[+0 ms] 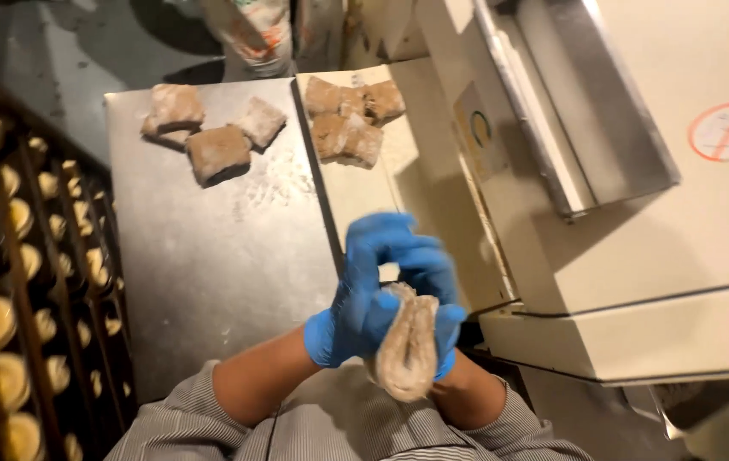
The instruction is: Shaping individual pieces of bread dough into long baguette shapes and placing them onto specialized baking trays.
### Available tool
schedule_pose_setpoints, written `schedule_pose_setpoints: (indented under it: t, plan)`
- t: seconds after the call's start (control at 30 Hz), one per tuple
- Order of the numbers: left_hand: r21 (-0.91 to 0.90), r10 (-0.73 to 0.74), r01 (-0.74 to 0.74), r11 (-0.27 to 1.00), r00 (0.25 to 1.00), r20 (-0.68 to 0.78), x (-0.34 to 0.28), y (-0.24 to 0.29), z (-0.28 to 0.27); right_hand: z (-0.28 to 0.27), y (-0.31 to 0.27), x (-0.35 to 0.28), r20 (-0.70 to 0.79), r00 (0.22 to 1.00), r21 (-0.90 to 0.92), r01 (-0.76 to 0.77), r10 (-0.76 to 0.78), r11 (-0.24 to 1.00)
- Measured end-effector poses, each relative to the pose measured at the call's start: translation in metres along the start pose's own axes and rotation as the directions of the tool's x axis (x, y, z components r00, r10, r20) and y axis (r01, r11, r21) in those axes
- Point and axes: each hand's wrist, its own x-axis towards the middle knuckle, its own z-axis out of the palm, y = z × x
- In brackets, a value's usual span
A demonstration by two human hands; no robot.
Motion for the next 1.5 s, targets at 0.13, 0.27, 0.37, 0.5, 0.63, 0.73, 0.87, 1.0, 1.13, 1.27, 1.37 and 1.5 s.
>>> schedule_pose_setpoints:
  t: [0.13, 0.27, 0.37, 0.5, 0.63, 0.73, 0.87, 1.0, 1.13, 1.27, 1.37, 1.5]
  plan:
    - [0.255, 0.033, -0.029, 0.966, 0.999, -0.011, 0.002, -0.019, -0.004, -0.017, 0.022, -0.001, -0.028, 0.99, -0.107, -0.139, 0.137, 0.984]
    - [-0.088, -0.417, 0.506, 0.858, 0.786, 0.457, -0.025, -0.063, -0.019, -0.074, 0.045, -0.015, 0.051, 0.933, -0.331, -0.322, 0.357, 0.887]
    - [-0.089, -0.457, 0.618, 0.781, 0.662, 0.594, -0.007, -0.04, -0.024, -0.082, 0.035, -0.004, 0.052, 0.9, -0.577, -0.326, 0.432, 0.749]
    - [0.099, -0.607, 0.701, 0.706, 0.527, 0.594, -0.001, -0.024, -0.016, -0.074, 0.024, 0.001, -0.043, 0.928, -0.398, -0.355, 0.37, 0.846]
    - [0.05, -0.711, 0.78, 0.624, 0.539, 0.452, -0.019, -0.05, -0.008, -0.076, 0.034, 0.003, -0.196, 0.963, -0.309, -0.237, 0.183, 0.921]
    - [-0.361, -0.636, 0.721, 0.592, 0.692, 0.34, -0.042, -0.073, 0.008, -0.052, 0.028, 0.013, -0.461, 0.861, -0.015, -0.25, 0.215, 0.968]
    - [-0.232, -0.552, 0.605, 0.761, 0.793, 0.257, -0.051, -0.076, 0.019, -0.045, 0.053, -0.005, -0.65, 0.606, 0.341, -0.308, 0.459, 0.889]
    - [-0.179, -0.567, 0.615, 0.768, 0.783, 0.257, -0.033, -0.05, 0.014, -0.048, 0.06, -0.018, -0.529, 0.829, -0.265, -0.368, 0.185, 0.891]
    - [-0.121, -0.577, 0.581, 0.805, 0.814, 0.069, -0.045, -0.093, 0.019, -0.056, 0.08, -0.024, -0.456, 0.878, -0.419, -0.358, 0.148, 0.835]
    - [0.174, -0.357, 0.335, 0.926, 0.928, 0.11, -0.063, -0.084, -0.002, -0.059, 0.052, -0.046, -0.42, 0.817, -0.335, -0.544, 0.395, 0.769]
    - [0.315, 0.122, -0.208, 0.926, 0.955, 0.271, -0.028, -0.079, -0.013, -0.037, 0.01, 0.012, -0.192, 0.889, -0.503, -0.453, 0.415, 0.736]
    - [0.025, -0.515, 0.522, 0.853, 0.832, 0.205, -0.037, -0.086, -0.019, -0.033, 0.002, 0.036, -0.063, 0.731, -0.55, -0.593, 0.679, 0.588]
